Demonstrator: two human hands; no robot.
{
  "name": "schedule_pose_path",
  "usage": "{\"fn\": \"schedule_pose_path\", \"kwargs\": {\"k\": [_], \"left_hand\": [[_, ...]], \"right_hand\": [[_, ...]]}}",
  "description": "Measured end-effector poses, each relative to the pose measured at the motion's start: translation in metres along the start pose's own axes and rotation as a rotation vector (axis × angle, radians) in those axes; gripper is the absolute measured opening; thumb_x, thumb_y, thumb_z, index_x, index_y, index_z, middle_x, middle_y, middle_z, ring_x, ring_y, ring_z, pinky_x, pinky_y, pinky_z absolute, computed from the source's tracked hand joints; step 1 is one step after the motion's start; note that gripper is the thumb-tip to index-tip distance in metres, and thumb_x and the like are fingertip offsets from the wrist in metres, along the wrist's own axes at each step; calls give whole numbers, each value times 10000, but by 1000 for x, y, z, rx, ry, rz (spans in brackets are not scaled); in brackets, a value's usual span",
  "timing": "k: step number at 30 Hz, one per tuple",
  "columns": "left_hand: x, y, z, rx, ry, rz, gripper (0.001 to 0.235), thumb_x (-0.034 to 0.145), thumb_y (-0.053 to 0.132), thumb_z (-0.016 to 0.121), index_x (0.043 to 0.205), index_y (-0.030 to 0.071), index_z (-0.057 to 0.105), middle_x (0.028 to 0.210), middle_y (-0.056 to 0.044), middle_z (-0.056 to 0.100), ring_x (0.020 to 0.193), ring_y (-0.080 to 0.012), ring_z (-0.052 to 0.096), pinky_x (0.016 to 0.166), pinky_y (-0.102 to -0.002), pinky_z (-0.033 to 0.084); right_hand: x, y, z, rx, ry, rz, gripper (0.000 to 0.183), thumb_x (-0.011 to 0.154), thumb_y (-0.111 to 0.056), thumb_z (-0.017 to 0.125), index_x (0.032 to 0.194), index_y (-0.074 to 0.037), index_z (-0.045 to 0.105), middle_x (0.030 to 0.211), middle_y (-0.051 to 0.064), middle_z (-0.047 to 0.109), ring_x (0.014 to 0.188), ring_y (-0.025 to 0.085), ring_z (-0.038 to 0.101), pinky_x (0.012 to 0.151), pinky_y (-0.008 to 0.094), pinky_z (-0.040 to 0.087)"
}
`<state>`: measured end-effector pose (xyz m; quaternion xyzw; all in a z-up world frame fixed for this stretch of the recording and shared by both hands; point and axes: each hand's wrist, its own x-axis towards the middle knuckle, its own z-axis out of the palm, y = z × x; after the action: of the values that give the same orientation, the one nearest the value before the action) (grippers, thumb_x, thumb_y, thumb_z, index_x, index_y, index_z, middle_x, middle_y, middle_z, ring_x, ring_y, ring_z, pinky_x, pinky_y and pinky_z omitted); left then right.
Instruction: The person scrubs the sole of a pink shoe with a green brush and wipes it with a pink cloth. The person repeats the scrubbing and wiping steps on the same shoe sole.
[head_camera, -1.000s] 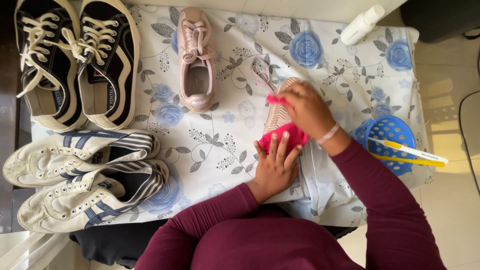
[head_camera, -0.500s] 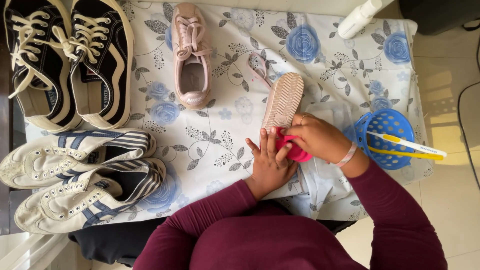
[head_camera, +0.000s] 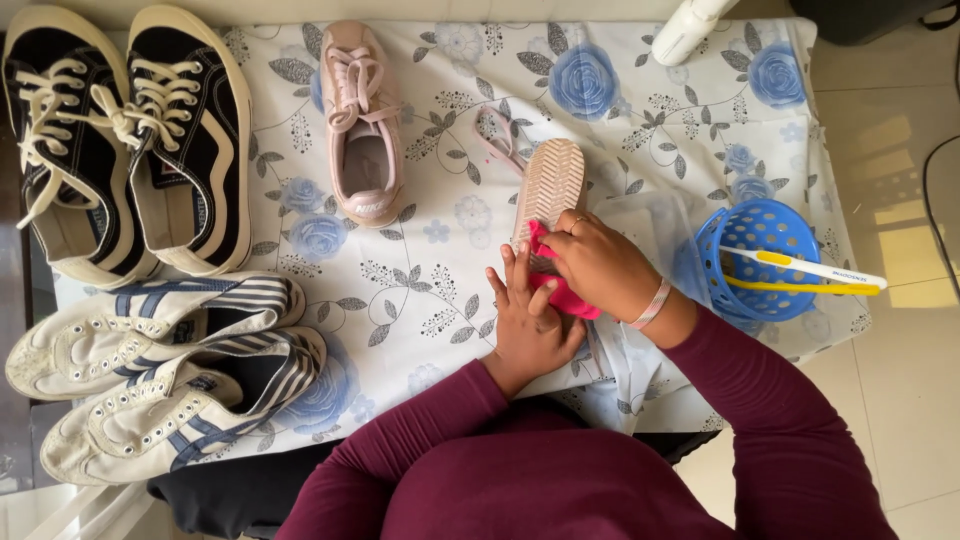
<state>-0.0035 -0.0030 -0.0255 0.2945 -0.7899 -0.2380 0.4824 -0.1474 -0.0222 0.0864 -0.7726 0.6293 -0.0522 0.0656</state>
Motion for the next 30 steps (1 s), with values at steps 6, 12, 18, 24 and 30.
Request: {"fn": "schedule_pose_path", "kwargs": {"k": [6, 12, 18, 24, 30], "left_hand": [[-3, -4, 4, 44, 8, 17, 753, 768, 290, 736, 1330, 184, 247, 1624, -378, 152, 1510, -605, 92, 1147, -749, -46], [-2, -2, 4, 74, 20, 30, 738, 777, 310, 747, 1318, 184, 261, 1623, -375, 168, 1515, -591, 119, 1170, -724, -38], [3, 1, -2, 67, 13, 18, 742, 810, 367, 748, 1335, 187, 256, 1633, -362, 163, 1520, -579, 123, 1167, -728, -21], [1, 2, -3, 65, -30, 39, 719, 840, 392, 732, 1344, 183, 264, 1633, -357, 167, 1524, -573, 130, 1174, -723, -37], [6, 4, -7, 57, -23, 30, 702, 836, 334, 733, 1329, 176, 259, 1636, -356, 164, 1527, -568, 120, 1168, -724, -44]], "right_hand": [[17, 6, 26, 0, 195, -43, 249, 895, -107, 637, 1128, -123, 722, 1042, 63, 598, 1010, 273, 644, 884, 346, 543], [8, 2, 12, 9, 110, -74, 188, 888, -107, 631, 1050, -59, 713, 1003, 78, 614, 983, 284, 643, 872, 341, 546], [-3, -15, -13, 19, 66, -39, 214, 851, -112, 656, 1052, -82, 727, 978, 69, 618, 963, 281, 643, 835, 344, 554], [-15, -19, -6, -216, 131, 68, 160, 877, -172, 644, 1017, -149, 718, 973, 13, 601, 950, 209, 624, 765, 303, 556], [-9, -19, -11, -174, 219, 70, 146, 919, -134, 634, 1035, -144, 721, 936, 3, 585, 910, 206, 634, 734, 279, 555]]}}
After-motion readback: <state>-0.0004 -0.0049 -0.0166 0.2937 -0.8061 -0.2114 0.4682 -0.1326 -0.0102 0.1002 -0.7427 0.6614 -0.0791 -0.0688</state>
